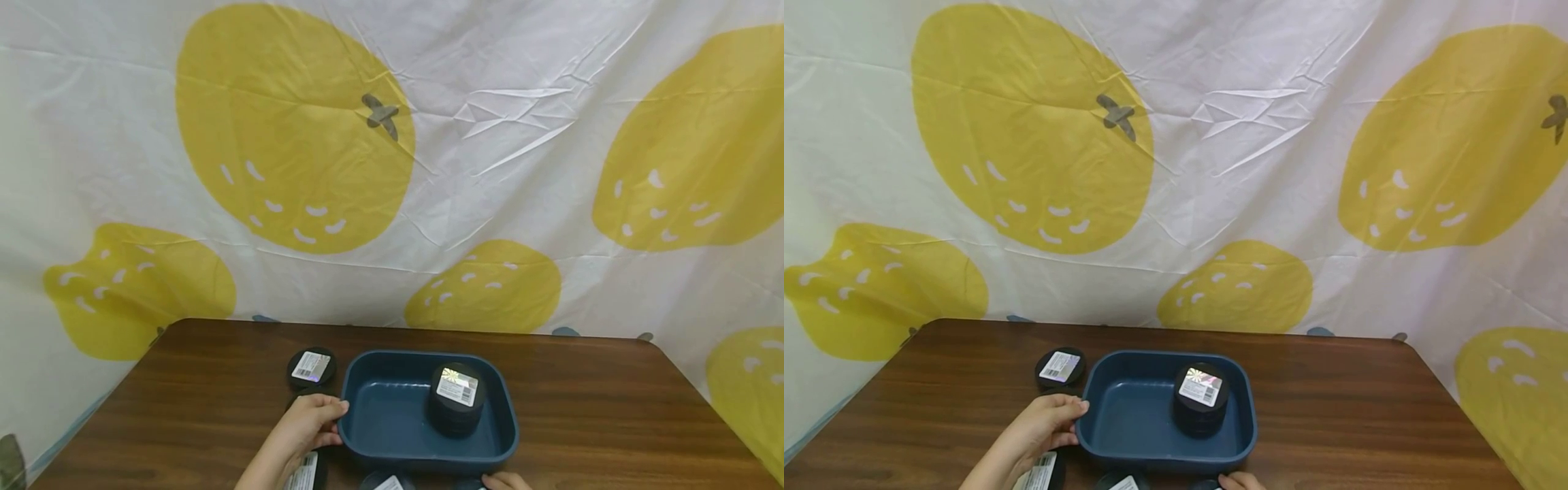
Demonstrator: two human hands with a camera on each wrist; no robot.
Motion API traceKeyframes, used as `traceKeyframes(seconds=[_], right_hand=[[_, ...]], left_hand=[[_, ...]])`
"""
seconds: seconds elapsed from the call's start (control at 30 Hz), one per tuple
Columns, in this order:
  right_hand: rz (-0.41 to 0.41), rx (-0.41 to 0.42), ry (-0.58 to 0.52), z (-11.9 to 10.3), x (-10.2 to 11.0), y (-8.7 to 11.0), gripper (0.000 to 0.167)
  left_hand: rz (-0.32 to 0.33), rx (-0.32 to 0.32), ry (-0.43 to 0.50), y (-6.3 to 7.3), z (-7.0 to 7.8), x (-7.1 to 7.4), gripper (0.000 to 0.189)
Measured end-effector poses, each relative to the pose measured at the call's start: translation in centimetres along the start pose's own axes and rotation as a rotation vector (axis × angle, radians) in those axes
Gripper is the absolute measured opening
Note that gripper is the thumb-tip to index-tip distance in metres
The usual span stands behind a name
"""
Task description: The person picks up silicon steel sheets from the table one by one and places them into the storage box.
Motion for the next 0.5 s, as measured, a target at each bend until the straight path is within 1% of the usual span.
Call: traceKeyframes(seconds=[0.07,0.17,0.3,0.43,0.5], right_hand=[[0.020,-0.054,-0.024,-0.10,-0.10,0.07,0.041],[0.042,-0.114,-0.050,-0.21,-0.25,0.14,0.041],[0.030,-0.179,-0.055,-0.28,-0.34,0.21,0.044],[0.019,-0.210,-0.084,-0.04,-0.39,0.60,0.047],[0.025,-0.211,-0.099,0.10,-0.42,0.80,0.048]], left_hand=[[0.000,0.000,-0.001,0.02,-0.01,0.01,0.025],[-0.002,-0.003,-0.002,0.04,-0.01,0.01,0.025],[-0.001,-0.003,-0.002,0.06,0.00,-0.01,0.025],[0.002,-0.006,-0.002,0.07,0.05,-0.02,0.025],[0.001,-0.007,-0.002,0.06,0.08,-0.03,0.025]])
Point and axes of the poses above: each hand's wrist, its own y-axis away from the middle knuckle, its own x-axis out of the back of the hand, z = x × y, the point moved 3 cm from there along -y, towards the middle knuckle, and after that the axes turned 2 degrees about x, right-handed, at the moved point
